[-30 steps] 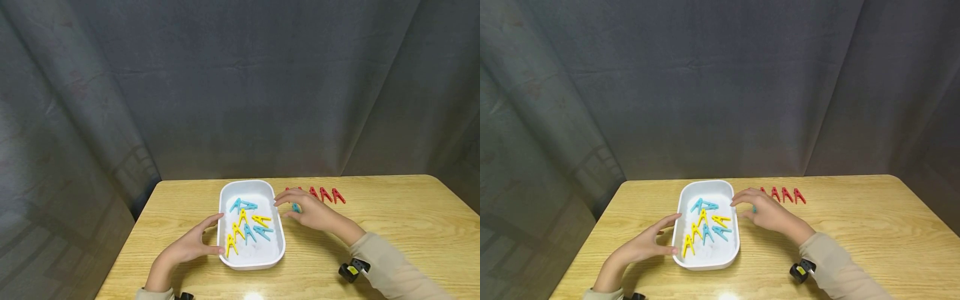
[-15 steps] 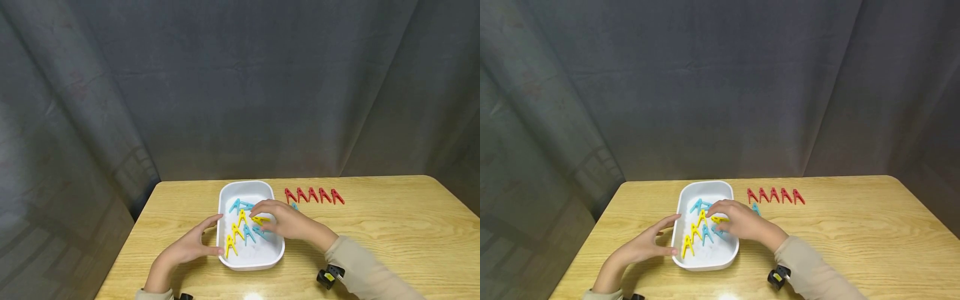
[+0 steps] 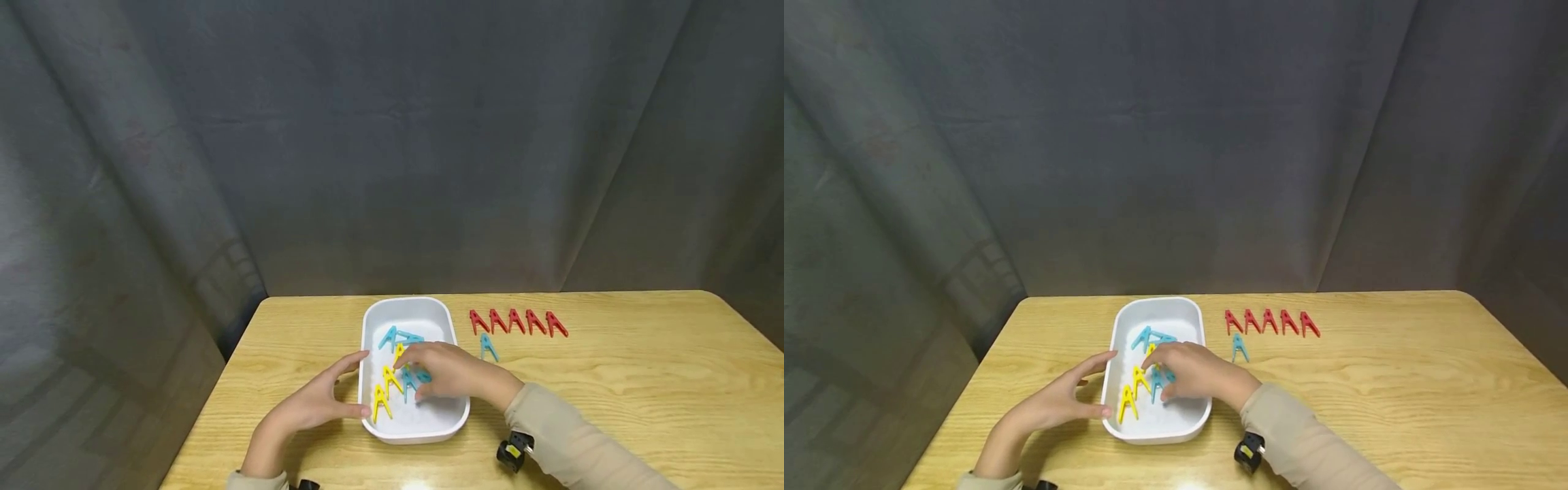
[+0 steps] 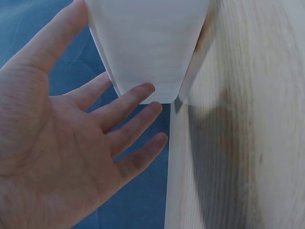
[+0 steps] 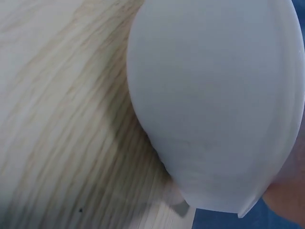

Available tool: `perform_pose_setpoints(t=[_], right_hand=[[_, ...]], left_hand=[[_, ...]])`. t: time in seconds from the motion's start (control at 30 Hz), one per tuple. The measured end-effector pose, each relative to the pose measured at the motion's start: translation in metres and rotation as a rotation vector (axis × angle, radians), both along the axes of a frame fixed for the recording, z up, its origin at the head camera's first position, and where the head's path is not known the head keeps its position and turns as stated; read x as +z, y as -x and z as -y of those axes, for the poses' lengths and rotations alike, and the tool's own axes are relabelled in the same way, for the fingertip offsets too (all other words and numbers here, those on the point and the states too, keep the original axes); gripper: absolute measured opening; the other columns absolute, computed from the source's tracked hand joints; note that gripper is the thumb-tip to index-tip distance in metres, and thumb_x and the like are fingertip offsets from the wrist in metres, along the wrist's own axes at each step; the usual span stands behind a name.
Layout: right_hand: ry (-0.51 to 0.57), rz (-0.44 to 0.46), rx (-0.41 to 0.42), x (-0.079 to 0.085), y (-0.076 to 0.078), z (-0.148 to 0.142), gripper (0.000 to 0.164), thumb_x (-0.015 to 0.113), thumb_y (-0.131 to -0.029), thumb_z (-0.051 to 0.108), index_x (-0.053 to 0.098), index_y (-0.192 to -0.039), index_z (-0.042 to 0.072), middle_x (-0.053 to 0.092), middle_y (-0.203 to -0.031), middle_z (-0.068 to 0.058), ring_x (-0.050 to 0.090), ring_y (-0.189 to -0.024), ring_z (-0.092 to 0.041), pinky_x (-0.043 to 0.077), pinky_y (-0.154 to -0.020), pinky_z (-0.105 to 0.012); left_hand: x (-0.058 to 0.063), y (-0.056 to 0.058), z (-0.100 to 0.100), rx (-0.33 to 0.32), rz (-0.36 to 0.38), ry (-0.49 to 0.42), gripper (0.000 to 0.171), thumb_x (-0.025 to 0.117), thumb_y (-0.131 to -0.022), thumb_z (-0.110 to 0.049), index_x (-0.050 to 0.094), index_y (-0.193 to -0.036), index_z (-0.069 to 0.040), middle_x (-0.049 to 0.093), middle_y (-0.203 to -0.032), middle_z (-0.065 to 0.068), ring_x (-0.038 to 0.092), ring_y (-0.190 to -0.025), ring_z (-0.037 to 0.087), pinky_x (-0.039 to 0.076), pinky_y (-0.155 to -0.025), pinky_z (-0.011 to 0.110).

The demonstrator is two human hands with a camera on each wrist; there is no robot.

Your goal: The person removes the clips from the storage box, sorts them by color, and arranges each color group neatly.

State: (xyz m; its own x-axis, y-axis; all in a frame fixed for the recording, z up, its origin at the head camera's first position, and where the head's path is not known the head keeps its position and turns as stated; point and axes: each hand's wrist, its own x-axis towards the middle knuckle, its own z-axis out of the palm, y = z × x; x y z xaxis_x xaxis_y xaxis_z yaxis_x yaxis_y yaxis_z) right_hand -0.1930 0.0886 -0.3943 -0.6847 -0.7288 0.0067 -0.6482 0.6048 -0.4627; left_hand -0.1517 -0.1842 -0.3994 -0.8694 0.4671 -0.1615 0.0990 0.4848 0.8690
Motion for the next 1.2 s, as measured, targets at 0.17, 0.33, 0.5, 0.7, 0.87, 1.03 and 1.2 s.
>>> perform_pose_setpoints(t=[0.17,0.33,0.5,0.7,0.87,1.03,1.2], right_hand=[[-0.047,-0.021,-0.001,-0.0019,0.0012,0.0044,0.051,0.088,-0.074,0.023,0.069,-0.121,0.018,0.066,-0.12,0.005,0.06,-0.105,-0.012,0.049,-0.091,-0.036],[-0.114,-0.044,-0.008,-0.0041,-0.0003,0.0076,0.052,0.09,-0.072,0.025,0.07,-0.12,0.02,0.064,-0.129,0.005,0.056,-0.123,-0.016,0.042,-0.104,-0.045],[-0.142,-0.076,-0.003,-0.0063,-0.0023,0.0101,0.051,0.09,-0.071,0.02,0.071,-0.119,0.022,0.064,-0.129,0.007,0.055,-0.124,-0.016,0.042,-0.105,-0.046],[-0.152,-0.101,-0.002,-0.0081,-0.0019,0.0096,0.046,0.088,-0.074,0.017,0.072,-0.116,0.024,0.064,-0.127,0.009,0.057,-0.122,-0.016,0.043,-0.102,-0.045],[-0.131,-0.086,-0.001,-0.0067,-0.001,0.0073,0.043,0.088,-0.075,0.018,0.072,-0.115,0.023,0.064,-0.126,0.008,0.056,-0.121,-0.016,0.042,-0.104,-0.047],[-0.11,-0.078,0.009,-0.0045,-0.0004,0.0052,0.04,0.087,-0.075,0.019,0.073,-0.113,0.022,0.064,-0.123,0.007,0.057,-0.12,-0.016,0.043,-0.104,-0.045],[-0.075,-0.071,0.03,-0.0011,-0.001,0.0013,0.04,0.086,-0.077,0.019,0.073,-0.115,0.018,0.063,-0.122,0.007,0.057,-0.118,-0.016,0.045,-0.103,-0.039]], left_hand=[[0.0015,0.0003,0.0012,-0.004,-0.006,-0.003,0.09,0.084,-0.081,-0.027,0.034,-0.154,-0.017,0.037,-0.151,0.022,0.031,-0.139,0.045,0.028,-0.106,0.069],[0.0036,-0.0002,0.0023,-0.005,-0.01,0.001,0.089,0.084,-0.081,-0.026,0.034,-0.154,-0.017,0.037,-0.151,0.022,0.032,-0.139,0.045,0.028,-0.106,0.069],[0.0034,-0.0013,0.0034,0.006,-0.004,0.009,0.089,0.084,-0.081,-0.027,0.034,-0.154,-0.017,0.038,-0.151,0.021,0.032,-0.139,0.044,0.03,-0.106,0.067],[0.0025,-0.0007,0.0025,0.009,-0.01,0.009,0.088,0.084,-0.081,-0.027,0.035,-0.154,-0.017,0.038,-0.151,0.02,0.032,-0.139,0.043,0.03,-0.106,0.066],[0.002,-0.0006,0.0004,0.002,-0.009,0.003,0.088,0.084,-0.081,-0.028,0.035,-0.154,-0.017,0.038,-0.151,0.019,0.032,-0.139,0.043,0.029,-0.106,0.067],[0.0028,-0.0003,-0.0006,-0.008,-0.001,-0.009,0.089,0.083,-0.082,-0.026,0.034,-0.154,-0.017,0.036,-0.152,0.021,0.031,-0.139,0.045,0.029,-0.106,0.068],[0.0035,-0.0011,-0.0008,-0.006,0.001,-0.001,0.089,0.084,-0.081,-0.026,0.033,-0.155,-0.017,0.036,-0.152,0.022,0.03,-0.139,0.045,0.029,-0.106,0.069]])
